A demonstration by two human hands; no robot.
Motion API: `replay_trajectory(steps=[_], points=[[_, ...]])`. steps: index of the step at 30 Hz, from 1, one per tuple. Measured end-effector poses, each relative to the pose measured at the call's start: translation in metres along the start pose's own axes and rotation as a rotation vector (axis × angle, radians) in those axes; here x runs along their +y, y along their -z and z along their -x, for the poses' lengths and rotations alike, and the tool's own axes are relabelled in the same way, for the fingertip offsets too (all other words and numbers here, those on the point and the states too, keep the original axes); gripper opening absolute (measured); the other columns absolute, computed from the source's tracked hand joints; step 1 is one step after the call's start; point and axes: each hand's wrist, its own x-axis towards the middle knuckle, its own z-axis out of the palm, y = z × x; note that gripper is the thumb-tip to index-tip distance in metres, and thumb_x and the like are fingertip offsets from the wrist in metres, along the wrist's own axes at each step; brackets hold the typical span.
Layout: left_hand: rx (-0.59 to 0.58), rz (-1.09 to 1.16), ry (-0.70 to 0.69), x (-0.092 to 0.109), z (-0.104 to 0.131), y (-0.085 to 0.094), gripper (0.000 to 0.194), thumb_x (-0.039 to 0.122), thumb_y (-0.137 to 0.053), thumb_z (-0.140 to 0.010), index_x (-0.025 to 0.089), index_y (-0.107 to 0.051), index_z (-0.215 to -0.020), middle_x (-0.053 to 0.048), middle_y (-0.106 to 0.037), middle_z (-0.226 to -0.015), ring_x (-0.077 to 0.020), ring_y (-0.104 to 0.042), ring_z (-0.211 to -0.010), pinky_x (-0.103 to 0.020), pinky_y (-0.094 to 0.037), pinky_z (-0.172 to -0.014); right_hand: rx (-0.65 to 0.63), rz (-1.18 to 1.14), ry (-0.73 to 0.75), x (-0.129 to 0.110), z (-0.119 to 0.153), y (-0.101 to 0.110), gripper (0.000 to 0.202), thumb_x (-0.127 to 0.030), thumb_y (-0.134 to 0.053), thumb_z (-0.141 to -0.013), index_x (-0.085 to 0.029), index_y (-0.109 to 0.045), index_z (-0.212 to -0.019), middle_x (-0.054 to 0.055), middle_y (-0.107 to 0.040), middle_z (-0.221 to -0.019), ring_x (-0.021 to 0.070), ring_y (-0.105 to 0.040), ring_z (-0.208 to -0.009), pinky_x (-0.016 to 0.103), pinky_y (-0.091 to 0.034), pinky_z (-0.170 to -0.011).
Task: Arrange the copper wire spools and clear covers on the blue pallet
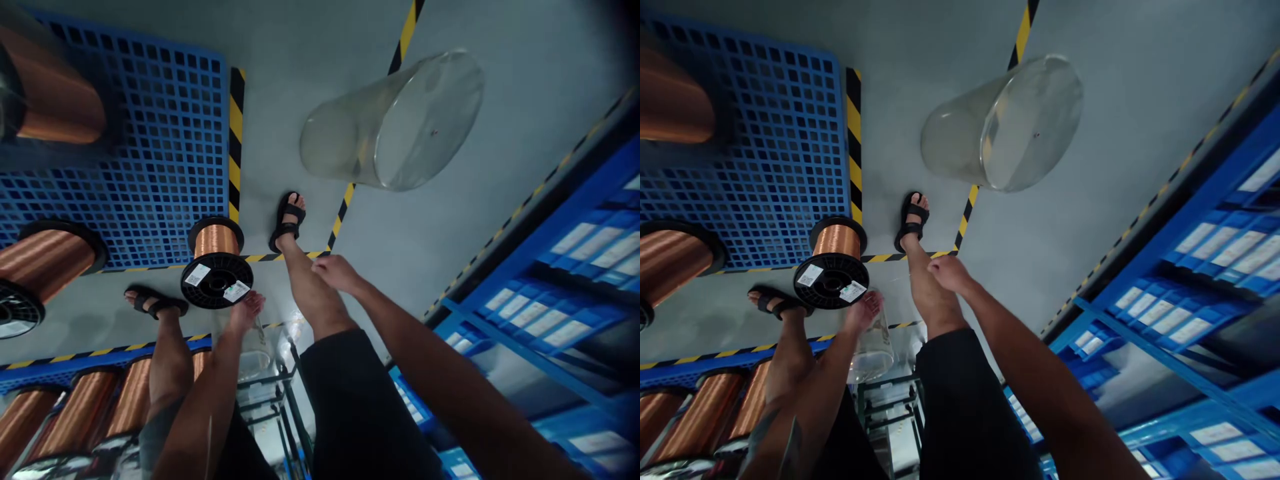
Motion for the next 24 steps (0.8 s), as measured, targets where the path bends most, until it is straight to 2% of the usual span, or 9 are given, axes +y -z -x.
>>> replay_trajectory(steps=[2,5,7,9,11,13,16,19,24], points=[[0.008,-0.04,0.031,0.0,0.015,0.002,0.028,0.03,-0.047,-0.096,0.014,-0.065,-0.08,-0.01,-0.069,-0.076,-0.0189,-0.068,-0.07,-0.028,-0.051,-0.059,0.037,0.013,-0.045,0.012,-0.01,0.01,0.027,-0.014,-0.05,-0.092,-0.016,-0.077,-0.092,0.007,-0.075,-0.1,0.0173,-0.068,-0.094,0.023,-0.045,-0.079],[0.057,-0.088,0.032,0.009,0.044,0.023,0.014,0.027,-0.072,-0.081,0.014,-0.07,-0.079,-0.014,-0.072,-0.076,-0.0226,-0.068,-0.065,-0.029,-0.049,-0.052,0.108,0.012,-0.09,0.014,-0.025,0.016,0.027,-0.019,-0.05,-0.095,-0.015,-0.076,-0.098,0.01,-0.074,-0.105,0.0192,-0.067,-0.098,0.025,-0.045,-0.081],[0.092,-0.049,-0.021,0.02,0.057,0.034,0.012,0.028,-0.074,-0.08,0.017,-0.07,-0.083,-0.013,-0.074,-0.084,-0.023,-0.071,-0.074,-0.028,-0.054,-0.059,0.163,-0.004,-0.108,0.009,-0.033,0.018,0.028,-0.023,-0.049,-0.096,-0.015,-0.075,-0.102,0.011,-0.074,-0.107,0.0206,-0.066,-0.1,0.027,-0.044,-0.082],[0.121,0.017,-0.089,0.032,0.062,0.036,0.022,0.039,-0.062,-0.089,0.018,-0.07,-0.087,-0.013,-0.074,-0.09,-0.0239,-0.073,-0.088,-0.03,-0.059,-0.073,0.216,-0.024,-0.127,0.004,-0.039,0.019,0.028,-0.026,-0.049,-0.097,-0.016,-0.074,-0.104,0.011,-0.073,-0.109,0.0218,-0.066,-0.1,0.028,-0.044,-0.081],[0.172,0.066,-0.147,0.041,0.061,0.029,0.04,0.05,-0.048,-0.095,0.017,-0.068,-0.089,-0.014,-0.073,-0.088,-0.026,-0.072,-0.097,-0.033,-0.059,-0.084,0.255,-0.047,-0.135,-0.001,-0.042,0.021,0.028,-0.027,-0.05,-0.096,-0.016,-0.074,-0.104,0.012,-0.074,-0.107,0.0224,-0.066,-0.098,0.029,-0.044,-0.078],[0.254,0.099,-0.2,0.045,0.059,0.018,0.046,0.055,-0.042,-0.096,0.018,-0.066,-0.089,-0.014,-0.072,-0.082,-0.0273,-0.072,-0.096,-0.036,-0.06,-0.085,0.279,-0.071,-0.117,-0.003,-0.042,0.025,0.027,-0.027,-0.051,-0.096,-0.016,-0.075,-0.102,0.011,-0.074,-0.104,0.0219,-0.067,-0.095,0.028,-0.044,-0.077],[0.358,0.138,-0.259,0.048,0.063,0.005,0.044,0.057,-0.044,-0.095,0.019,-0.065,-0.088,-0.012,-0.071,-0.078,-0.0278,-0.073,-0.089,-0.038,-0.061,-0.081,0.295,-0.11,-0.061,-0.003,-0.042,0.032,0.025,-0.026,-0.054,-0.095,-0.016,-0.076,-0.1,0.009,-0.075,-0.101,0.02,-0.067,-0.092,0.027,-0.044,-0.078],[0.41,0.163,-0.314,0.058,0.074,-0.001,0.042,0.057,-0.049,-0.093,0.019,-0.065,-0.086,-0.013,-0.072,-0.085,-0.0263,-0.073,-0.083,-0.034,-0.06,-0.075,0.313,-0.138,-0.028,-0.002,-0.046,0.041,0.024,-0.024,-0.054,-0.095,-0.016,-0.076,-0.1,0.009,-0.075,-0.1,0.0193,-0.067,-0.091,0.027,-0.044,-0.078],[0.42,0.162,-0.419,0.098,0.086,-0.015,0.036,0.048,-0.052,-0.095,0.015,-0.065,-0.087,-0.013,-0.071,-0.09,-0.0211,-0.07,-0.068,-0.032,-0.058,-0.066,0.35,-0.162,-0.029,-0.007,-0.059,0.056,0.026,-0.023,-0.053,-0.096,-0.011,-0.076,-0.101,0.013,-0.075,-0.101,0.0216,-0.067,-0.091,0.029,-0.042,-0.075]])
